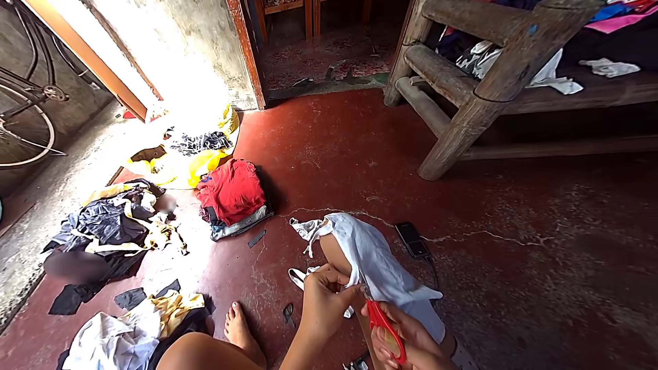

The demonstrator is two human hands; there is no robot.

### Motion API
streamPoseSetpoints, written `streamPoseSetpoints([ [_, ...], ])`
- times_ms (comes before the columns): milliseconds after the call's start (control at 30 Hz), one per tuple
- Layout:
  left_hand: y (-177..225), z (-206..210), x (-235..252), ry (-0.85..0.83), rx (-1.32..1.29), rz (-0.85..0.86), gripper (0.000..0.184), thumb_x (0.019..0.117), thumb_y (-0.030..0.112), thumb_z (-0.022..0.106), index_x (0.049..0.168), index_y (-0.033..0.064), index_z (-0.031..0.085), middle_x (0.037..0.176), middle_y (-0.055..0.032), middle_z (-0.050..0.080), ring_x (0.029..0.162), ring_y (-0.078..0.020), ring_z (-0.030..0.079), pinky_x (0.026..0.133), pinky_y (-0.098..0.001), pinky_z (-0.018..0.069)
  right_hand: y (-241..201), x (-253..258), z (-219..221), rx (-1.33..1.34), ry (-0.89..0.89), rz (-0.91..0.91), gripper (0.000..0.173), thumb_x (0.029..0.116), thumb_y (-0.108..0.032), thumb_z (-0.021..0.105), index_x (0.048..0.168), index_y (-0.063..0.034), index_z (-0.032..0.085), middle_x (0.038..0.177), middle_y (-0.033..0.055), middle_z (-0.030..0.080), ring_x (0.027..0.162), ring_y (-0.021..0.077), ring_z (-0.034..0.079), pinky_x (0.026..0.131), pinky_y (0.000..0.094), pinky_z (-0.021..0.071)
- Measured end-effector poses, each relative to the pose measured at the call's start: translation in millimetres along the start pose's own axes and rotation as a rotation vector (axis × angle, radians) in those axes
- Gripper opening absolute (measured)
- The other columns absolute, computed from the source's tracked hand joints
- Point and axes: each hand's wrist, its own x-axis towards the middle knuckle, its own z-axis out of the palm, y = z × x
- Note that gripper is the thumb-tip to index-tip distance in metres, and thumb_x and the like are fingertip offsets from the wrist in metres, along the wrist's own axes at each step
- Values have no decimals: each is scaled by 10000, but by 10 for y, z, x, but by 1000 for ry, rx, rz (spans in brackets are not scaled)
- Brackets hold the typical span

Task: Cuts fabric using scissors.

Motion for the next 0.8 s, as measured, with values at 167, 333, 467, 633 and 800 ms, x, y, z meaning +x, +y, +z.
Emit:
streamPoseSetpoints([
  [167,6,-1,1,4,30,-16,139,802,135,826,752,45,732,749,28,614,645,13,530,612,-153,454,-28,-7,7,-29,-3,1,292,986,-14,462,1257,-114,512,753,-87,607,569,12,553,469,175,428],
  [333,-10,47,-5,99,58,108,218,778,186,819,917,30,755,865,23,587,729,34,513,634,-116,426,-42,-7,8,-42,6,-13,309,972,3,460,1252,-114,516,755,-90,628,565,12,566,464,174,437],
  [467,33,13,27,28,-103,78,226,846,134,732,1022,-8,741,924,3,600,793,6,544,676,-138,457,-58,-17,16,-23,-4,5,297,979,-10,461,1252,-116,512,758,-92,623,570,9,565,467,171,436],
  [633,162,-68,63,-45,-273,-51,165,979,99,554,1045,6,673,897,21,627,730,-5,558,631,-172,460,-60,-18,7,-11,-14,20,306,976,-9,444,1256,-113,509,765,-95,621,583,10,572,477,170,445],
  [800,126,-66,58,-61,-225,66,121,1007,82,565,1017,-1,653,895,5,640,707,-6,563,631,-168,476,-47,-13,-9,-16,-29,10,294,985,-26,456,1258,-114,517,767,-95,615,581,13,568,476,175,446],
])
